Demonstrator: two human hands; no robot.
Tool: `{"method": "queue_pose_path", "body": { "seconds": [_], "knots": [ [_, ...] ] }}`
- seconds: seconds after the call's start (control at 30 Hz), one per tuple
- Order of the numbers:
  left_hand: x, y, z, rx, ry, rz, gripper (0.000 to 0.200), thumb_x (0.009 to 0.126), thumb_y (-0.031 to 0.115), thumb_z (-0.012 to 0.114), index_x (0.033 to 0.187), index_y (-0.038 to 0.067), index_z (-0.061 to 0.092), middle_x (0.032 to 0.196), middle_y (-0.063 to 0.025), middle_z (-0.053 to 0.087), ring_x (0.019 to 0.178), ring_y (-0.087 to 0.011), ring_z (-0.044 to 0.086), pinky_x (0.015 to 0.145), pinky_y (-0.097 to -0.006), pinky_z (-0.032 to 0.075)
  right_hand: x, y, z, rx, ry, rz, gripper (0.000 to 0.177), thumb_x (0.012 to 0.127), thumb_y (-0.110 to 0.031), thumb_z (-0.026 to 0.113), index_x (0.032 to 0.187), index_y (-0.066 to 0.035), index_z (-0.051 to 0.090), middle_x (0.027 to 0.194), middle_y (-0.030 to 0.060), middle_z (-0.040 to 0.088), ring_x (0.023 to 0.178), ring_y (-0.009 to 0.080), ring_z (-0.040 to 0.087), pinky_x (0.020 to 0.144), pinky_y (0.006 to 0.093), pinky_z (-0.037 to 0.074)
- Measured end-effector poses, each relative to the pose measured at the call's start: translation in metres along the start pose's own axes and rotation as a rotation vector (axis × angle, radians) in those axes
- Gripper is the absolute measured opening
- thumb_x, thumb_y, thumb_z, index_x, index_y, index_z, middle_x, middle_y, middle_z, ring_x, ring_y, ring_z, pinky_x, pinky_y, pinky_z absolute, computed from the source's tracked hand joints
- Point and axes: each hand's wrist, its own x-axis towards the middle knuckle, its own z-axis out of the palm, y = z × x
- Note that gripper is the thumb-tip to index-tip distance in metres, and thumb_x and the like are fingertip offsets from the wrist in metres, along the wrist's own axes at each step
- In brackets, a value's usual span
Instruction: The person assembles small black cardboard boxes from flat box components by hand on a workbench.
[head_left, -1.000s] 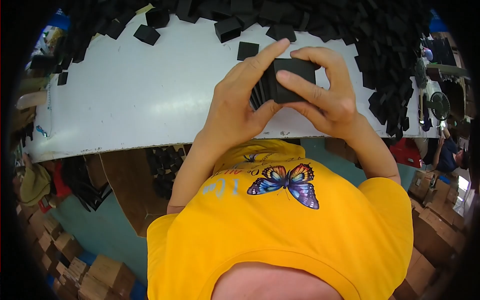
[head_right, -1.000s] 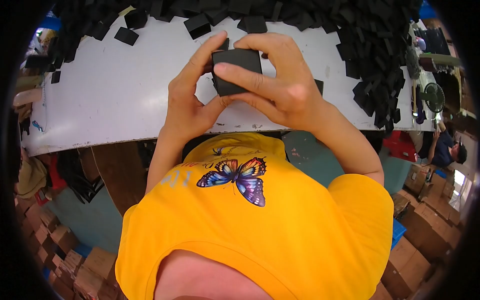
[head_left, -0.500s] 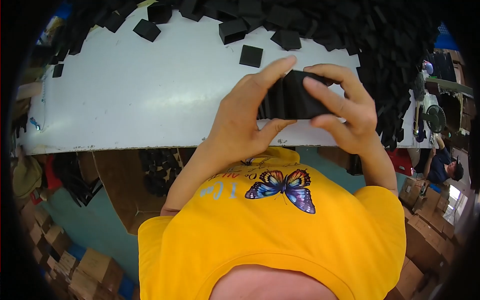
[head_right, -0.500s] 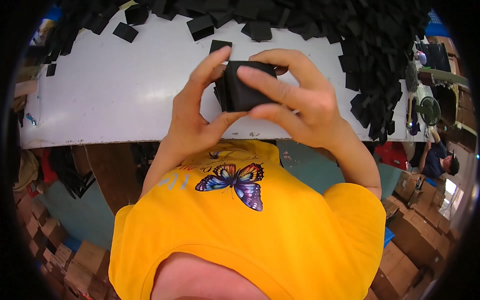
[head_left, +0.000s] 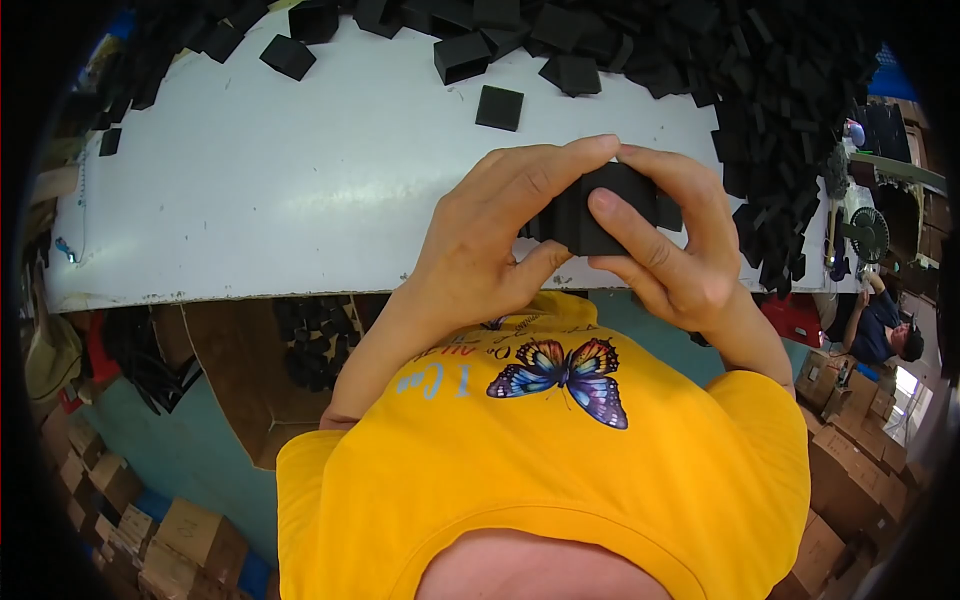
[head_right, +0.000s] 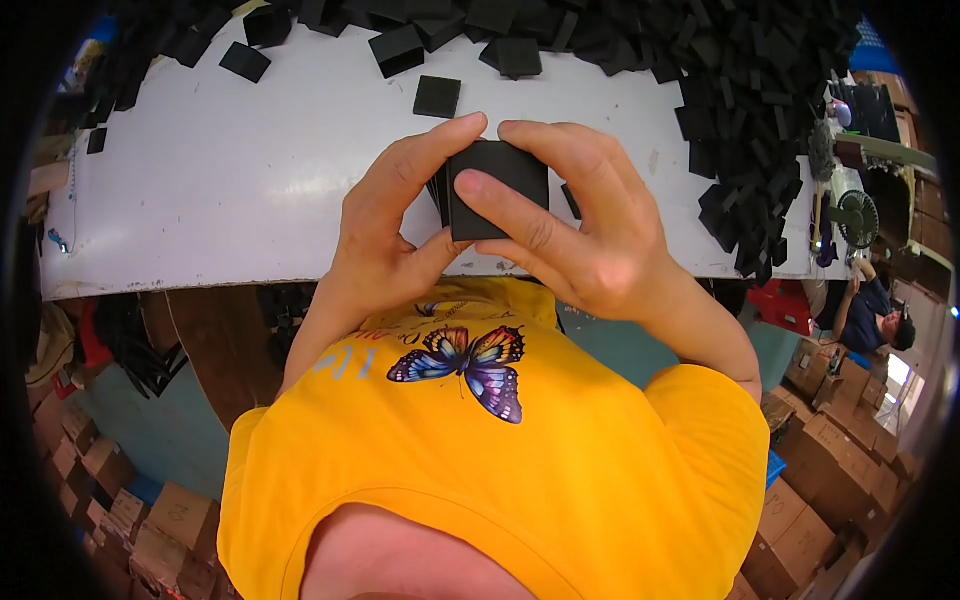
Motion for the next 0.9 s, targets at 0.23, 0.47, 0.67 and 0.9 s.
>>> {"method": "queue_pose_path", "body": {
  "seconds": [0.23,0.47,0.67,0.9],
  "knots": [
    [0.002,0.000,0.002,0.003,0.039,-0.004,0.076,0.069,-0.003,0.070,0.141,0.017,0.059,0.123,-0.0085,0.067,0.106,-0.0315,0.064,0.091,-0.0380,0.054,-0.006,0.007,0.012,0.011,0.067,-0.021,0.055,0.067,-0.015,0.086,0.120,-0.008,0.074,0.122,0.0197,0.062,0.104,0.0345,0.061,0.083,0.0390,0.054],
    [-0.004,-0.028,0.001,0.078,0.009,0.152,0.065,0.071,0.011,0.075,0.135,0.016,0.064,0.119,-0.0101,0.067,0.103,-0.0310,0.064,0.087,-0.0389,0.053,-0.003,0.005,0.010,0.058,0.013,0.029,0.052,0.069,-0.019,0.085,0.120,-0.009,0.075,0.125,0.0175,0.060,0.105,0.0340,0.060,0.085,0.0386,0.053],
    [-0.001,-0.046,0.015,-0.125,0.043,0.164,0.054,0.075,0.016,0.078,0.128,0.011,0.066,0.121,-0.0120,0.068,0.104,-0.0316,0.065,0.089,-0.0391,0.052,-0.021,0.018,0.046,0.382,0.190,0.138,0.039,0.088,-0.027,0.076,0.119,-0.005,0.074,0.127,0.0199,0.058,0.110,0.0343,0.060,0.093,0.0402,0.052],
    [0.000,-0.035,0.008,-0.002,0.018,0.152,0.061,0.075,0.018,0.086,0.131,0.013,0.061,0.121,-0.0119,0.067,0.106,-0.0323,0.066,0.090,-0.0376,0.054,-0.026,0.015,0.064,0.571,0.375,0.191,0.062,0.085,-0.031,0.081,0.136,-0.003,0.061,0.141,0.0253,0.052,0.125,0.0391,0.057,0.104,0.0439,0.048]
  ]
}}
